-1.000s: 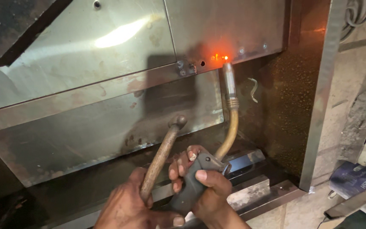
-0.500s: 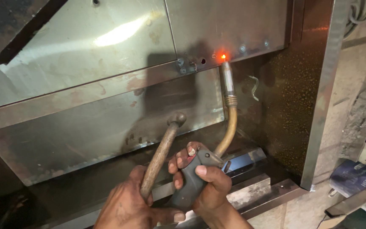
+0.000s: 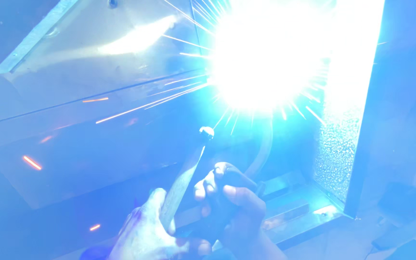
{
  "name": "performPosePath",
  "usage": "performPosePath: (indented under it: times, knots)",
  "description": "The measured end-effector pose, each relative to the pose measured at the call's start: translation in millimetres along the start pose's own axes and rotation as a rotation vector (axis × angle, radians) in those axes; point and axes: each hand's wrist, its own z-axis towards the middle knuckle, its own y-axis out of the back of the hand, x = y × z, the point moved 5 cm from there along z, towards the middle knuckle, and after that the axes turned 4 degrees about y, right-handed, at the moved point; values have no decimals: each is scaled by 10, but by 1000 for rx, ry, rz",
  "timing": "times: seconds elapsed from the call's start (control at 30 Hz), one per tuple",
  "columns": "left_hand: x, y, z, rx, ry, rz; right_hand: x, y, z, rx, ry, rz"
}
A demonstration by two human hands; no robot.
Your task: The person welds a metal sheet using a welding torch, creating bright sparks and molten metal. They hold a hammer in the other hand, occasionally tapping the weld area.
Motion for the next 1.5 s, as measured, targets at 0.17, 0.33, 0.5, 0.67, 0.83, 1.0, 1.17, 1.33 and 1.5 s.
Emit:
performPosePath:
  times: [0.17, 0.33, 0.5, 0.67, 0.83, 1.0, 1.17, 1.33, 1.5]
  knots:
    - [-23, 61, -84, 65, 94, 25, -81, 27, -4, -59, 20, -68]
    - [-146, 87, -64, 108, 64, 75, -90, 13, 11, -83, 40, -78]
    - [-85, 94, -67, 112, 98, 107, -113, -8, -5, -92, 35, -37]
    - [-109, 104, -73, 105, 25, 28, -110, -46, -7, -85, 59, -11]
    - [-85, 107, -66, 114, 54, 35, -105, -83, -4, -98, 82, -20]
    - [12, 105, -19, 123, 76, 68, -90, -96, -8, -124, 79, -39]
    - [93, 84, 29, 43, 81, 179, -62, -103, -27, -125, 48, -54]
    - [19, 103, -18, 89, -40, -23, -80, -68, -34, -138, 46, -55]
    - [-17, 99, -67, 93, 145, 79, -92, -51, -8, -94, 78, -52]
